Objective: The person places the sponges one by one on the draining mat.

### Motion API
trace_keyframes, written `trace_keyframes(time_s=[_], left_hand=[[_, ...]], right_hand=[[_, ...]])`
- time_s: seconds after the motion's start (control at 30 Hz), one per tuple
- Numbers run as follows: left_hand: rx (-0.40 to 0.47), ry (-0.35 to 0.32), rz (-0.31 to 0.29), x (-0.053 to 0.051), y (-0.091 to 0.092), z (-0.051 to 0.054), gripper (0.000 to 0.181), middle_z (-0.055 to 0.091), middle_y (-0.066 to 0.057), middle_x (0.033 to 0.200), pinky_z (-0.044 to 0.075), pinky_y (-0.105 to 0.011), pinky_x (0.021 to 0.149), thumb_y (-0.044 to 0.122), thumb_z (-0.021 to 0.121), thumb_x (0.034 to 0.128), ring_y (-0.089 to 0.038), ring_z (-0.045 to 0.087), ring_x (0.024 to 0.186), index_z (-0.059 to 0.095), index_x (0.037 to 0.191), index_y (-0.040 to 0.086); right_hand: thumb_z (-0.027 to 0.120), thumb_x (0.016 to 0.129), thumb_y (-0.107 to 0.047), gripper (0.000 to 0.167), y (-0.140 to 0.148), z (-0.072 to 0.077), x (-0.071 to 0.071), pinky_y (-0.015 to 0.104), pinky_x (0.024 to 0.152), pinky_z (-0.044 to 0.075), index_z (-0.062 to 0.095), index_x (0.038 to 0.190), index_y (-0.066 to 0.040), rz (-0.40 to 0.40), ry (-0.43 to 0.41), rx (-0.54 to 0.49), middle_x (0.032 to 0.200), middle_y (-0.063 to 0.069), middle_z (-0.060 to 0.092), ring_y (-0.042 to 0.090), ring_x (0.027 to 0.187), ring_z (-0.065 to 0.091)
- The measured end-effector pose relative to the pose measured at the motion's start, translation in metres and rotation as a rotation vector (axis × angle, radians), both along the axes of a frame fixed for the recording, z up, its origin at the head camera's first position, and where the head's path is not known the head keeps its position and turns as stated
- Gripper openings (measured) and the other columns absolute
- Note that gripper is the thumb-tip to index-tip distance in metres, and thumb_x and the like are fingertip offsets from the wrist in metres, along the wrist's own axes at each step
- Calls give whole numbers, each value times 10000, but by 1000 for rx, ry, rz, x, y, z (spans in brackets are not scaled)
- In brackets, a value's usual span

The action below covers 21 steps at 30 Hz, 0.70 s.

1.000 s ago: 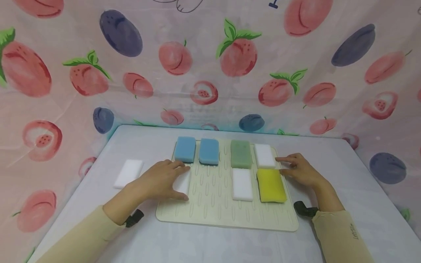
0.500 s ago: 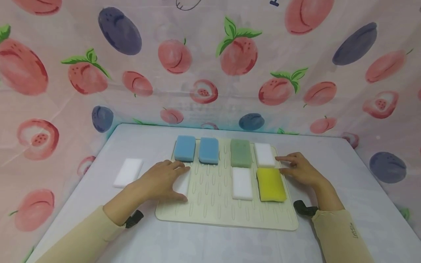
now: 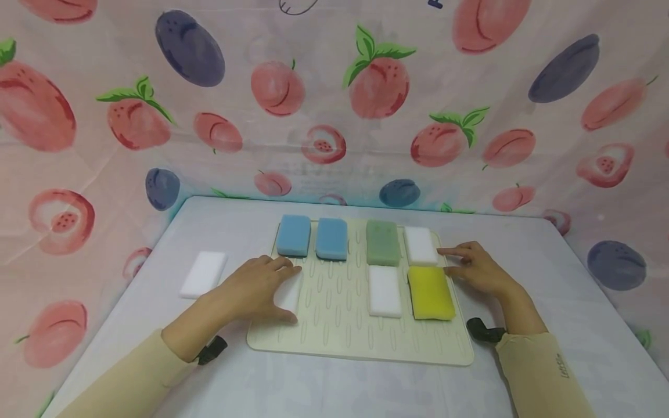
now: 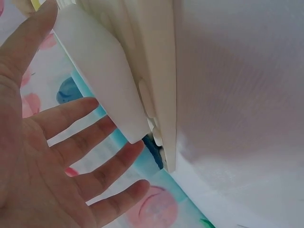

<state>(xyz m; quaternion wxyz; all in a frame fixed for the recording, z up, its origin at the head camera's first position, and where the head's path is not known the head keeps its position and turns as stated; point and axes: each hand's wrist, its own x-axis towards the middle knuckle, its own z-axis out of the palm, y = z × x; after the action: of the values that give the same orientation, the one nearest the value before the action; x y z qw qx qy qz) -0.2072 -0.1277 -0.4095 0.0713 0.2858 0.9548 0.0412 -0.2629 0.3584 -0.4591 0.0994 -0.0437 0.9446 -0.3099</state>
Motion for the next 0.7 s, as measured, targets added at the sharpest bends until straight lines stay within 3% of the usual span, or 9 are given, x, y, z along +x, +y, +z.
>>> trace_keyframes(time_s=[0.5, 0.7], left_hand=[[34, -7, 21, 2, -4, 3, 1023, 548, -82, 1510, 434, -562, 1112, 709, 832, 707, -367, 550, 1309, 534, 1521, 165], [43, -19, 43, 2, -10, 6, 969, 536, -92, 1528, 419, -575, 1126, 708, 793, 761, -372, 532, 1353, 529, 1526, 175]], right_hand=[[730, 938, -228, 511, -3, 3, 1, 644, 1010, 430, 636, 1423, -99, -4, -1, 0, 1429, 276, 403, 433, 1203, 453], [738, 935, -228, 511, -2, 4, 2, 643, 996, 440, 639, 1418, -92, 10, 11, 3, 1421, 281, 413, 439, 1196, 464]])
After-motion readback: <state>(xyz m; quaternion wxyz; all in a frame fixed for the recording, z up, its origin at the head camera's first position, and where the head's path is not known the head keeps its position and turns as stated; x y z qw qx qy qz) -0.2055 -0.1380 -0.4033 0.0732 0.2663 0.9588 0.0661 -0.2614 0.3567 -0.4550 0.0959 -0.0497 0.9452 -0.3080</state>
